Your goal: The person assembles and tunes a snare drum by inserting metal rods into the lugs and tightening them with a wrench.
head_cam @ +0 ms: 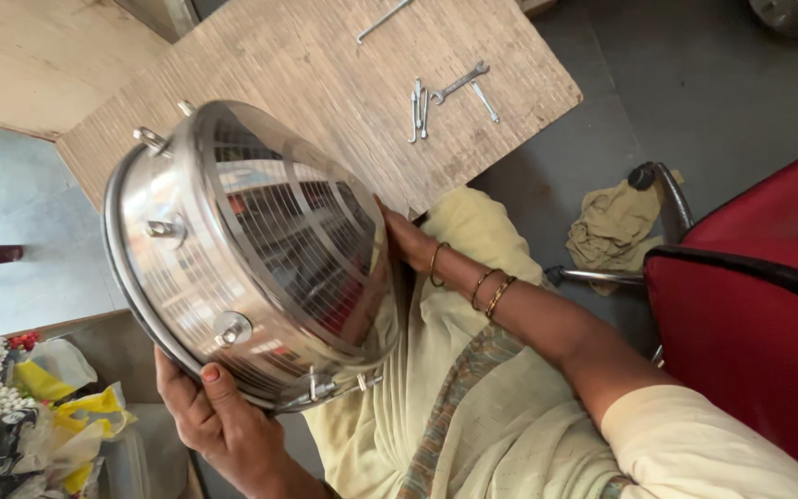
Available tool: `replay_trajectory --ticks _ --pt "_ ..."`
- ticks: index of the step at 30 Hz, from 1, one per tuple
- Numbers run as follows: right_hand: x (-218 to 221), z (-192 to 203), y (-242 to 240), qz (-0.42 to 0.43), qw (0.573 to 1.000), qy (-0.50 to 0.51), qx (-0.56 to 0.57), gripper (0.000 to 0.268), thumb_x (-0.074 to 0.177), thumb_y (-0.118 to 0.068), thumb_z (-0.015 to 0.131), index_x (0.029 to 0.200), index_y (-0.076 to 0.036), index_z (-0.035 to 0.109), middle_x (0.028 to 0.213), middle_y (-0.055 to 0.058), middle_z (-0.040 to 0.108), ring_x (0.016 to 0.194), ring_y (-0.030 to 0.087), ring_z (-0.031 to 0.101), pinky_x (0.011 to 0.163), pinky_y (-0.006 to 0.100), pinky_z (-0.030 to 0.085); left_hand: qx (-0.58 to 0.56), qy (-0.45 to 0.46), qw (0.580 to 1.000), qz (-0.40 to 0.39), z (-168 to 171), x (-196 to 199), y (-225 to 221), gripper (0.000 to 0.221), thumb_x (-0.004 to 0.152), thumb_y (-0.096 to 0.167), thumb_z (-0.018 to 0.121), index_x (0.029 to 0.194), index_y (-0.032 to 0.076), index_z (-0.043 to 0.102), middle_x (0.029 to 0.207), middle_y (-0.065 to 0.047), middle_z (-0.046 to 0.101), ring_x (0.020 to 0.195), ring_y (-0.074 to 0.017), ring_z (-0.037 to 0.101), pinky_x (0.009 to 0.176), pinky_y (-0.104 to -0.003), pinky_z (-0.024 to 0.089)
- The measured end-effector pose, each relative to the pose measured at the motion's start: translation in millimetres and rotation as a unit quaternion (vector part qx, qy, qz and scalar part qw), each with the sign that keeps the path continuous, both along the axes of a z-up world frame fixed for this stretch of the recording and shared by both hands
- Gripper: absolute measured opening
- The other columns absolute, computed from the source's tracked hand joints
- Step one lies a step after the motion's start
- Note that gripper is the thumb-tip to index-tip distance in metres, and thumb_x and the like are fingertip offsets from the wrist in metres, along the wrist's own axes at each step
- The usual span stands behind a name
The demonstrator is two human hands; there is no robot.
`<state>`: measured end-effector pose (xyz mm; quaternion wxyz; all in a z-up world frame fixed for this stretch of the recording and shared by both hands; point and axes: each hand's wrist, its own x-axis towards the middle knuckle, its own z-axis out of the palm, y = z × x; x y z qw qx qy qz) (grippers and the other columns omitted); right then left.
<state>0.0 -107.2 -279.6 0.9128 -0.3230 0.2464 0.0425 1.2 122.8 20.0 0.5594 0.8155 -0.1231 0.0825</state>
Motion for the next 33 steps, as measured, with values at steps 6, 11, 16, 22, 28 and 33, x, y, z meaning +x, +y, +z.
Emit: replay_trajectory --ticks 6,11,16,22,28,33 --pt "2.3 -19.1 -20.4 0.014 0.978 0.098 -0.185 0.047 0.107 -0.041 0.046 0.134 -0.008 0.066 0.103 0.003 0.068 0.084 0.014 0.059 0.076 0.032 0.052 0.051 -0.005 0.998 -0.024 5.8 14.9 -26.0 0.052 0.12 0.023 0.041 0.16 -0.008 0.035 0.136 -0.02 0.06 0.11 -0.0184 0.059 0.097 -0.028 0.05" --pt "-13.0 -18.0 -98.7 -0.041 0.928 0.08 -0.361 0.034 0.099 -0.024 0.066 0.131 -0.012 0.07 0.096 0.0 0.07 0.07 0.009 0.056 0.062 0.026 0.049 0.096 -0.066 0.991 -0.064 14.7 30.0 -57.6 0.047 0.124 0.026 0.037 0.157 -0.008 0.032 0.138 -0.022 0.055 0.116 -0.0215 0.055 0.102 -0.032 0.047" --pt "-39.0 -19.8 -199.2 -0.176 0.617 0.151 -0.752 0.027 0.093 -0.011 0.072 0.119 -0.005 0.071 0.111 0.018 0.065 0.096 0.034 0.064 0.084 0.042 0.054 0.082 0.011 0.996 -0.037 19.7 26.2 -66.4 0.052 0.119 0.026 0.039 0.161 -0.004 0.034 0.133 -0.019 0.056 0.101 -0.0193 0.05 0.091 -0.03 0.045" --pt "-37.0 -16.3 -206.1 -0.082 0.489 0.225 -0.839 0.014 0.089 -0.012 0.072 0.098 -0.003 0.069 0.105 0.016 0.058 0.1 0.037 0.058 0.081 0.046 0.052 0.086 -0.04 0.994 -0.055 10.4 28.5 -59.7 0.047 0.122 0.022 0.039 0.16 -0.005 0.035 0.144 -0.019 0.056 0.117 -0.0196 0.055 0.106 -0.031 0.047" --pt "-37.1 -30.3 -219.0 -0.061 0.419 0.25 -0.871 0.004 0.095 -0.004 0.064 0.097 -0.005 0.066 0.108 0.016 0.06 0.104 0.037 0.059 0.085 0.046 0.053 0.047 0.072 0.996 0.012 9.8 31.8 -56.2 0.052 0.111 0.023 0.041 0.159 0.002 0.037 0.099 -0.012 0.056 0.077 -0.0159 0.045 0.067 -0.029 0.039" --pt "-48.7 -11.0 -223.9 -0.143 0.579 0.192 -0.78 0.011 0.095 -0.012 0.069 0.1 -0.002 0.065 0.102 0.019 0.064 0.097 0.039 0.06 0.081 0.05 0.049 -0.086 0.109 0.987 -0.077 -1.5 36.4 -61.0 0.052 0.111 0.016 0.039 0.16 0.006 0.026 0.069 0.006 0.047 0.053 -0.003 0.043 0.044 -0.023 0.037"
